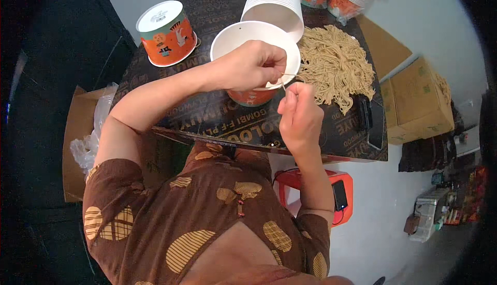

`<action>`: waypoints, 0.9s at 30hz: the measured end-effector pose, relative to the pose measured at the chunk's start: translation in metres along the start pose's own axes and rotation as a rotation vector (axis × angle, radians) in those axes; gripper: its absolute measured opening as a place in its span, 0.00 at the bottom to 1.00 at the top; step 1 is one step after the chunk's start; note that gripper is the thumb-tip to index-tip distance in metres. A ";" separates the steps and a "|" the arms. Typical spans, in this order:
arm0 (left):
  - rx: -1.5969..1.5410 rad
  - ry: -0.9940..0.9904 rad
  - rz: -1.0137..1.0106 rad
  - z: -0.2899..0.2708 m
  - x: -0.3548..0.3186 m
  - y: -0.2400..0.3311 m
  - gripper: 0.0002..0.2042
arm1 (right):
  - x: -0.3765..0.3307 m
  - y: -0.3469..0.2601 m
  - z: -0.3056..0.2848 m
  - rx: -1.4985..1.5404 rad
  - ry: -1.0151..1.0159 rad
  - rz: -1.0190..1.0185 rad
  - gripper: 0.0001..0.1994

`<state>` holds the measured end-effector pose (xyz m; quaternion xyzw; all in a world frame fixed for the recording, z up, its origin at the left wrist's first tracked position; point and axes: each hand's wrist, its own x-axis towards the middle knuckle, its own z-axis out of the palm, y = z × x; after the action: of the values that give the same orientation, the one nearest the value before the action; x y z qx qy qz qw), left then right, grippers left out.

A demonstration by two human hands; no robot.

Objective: Unwrapping stacks of paper buckets and applying rubber bands to individual buckets for packaging.

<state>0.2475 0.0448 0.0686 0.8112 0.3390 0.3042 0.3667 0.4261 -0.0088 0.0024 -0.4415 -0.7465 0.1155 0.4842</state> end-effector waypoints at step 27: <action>0.303 0.060 0.150 0.003 -0.002 -0.001 0.04 | 0.004 0.002 0.010 0.013 0.255 -0.022 0.05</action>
<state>0.2486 0.0427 0.0662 0.8707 0.3303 0.3003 0.2064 0.4181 -0.0018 -0.0015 -0.4412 -0.6830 0.0578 0.5793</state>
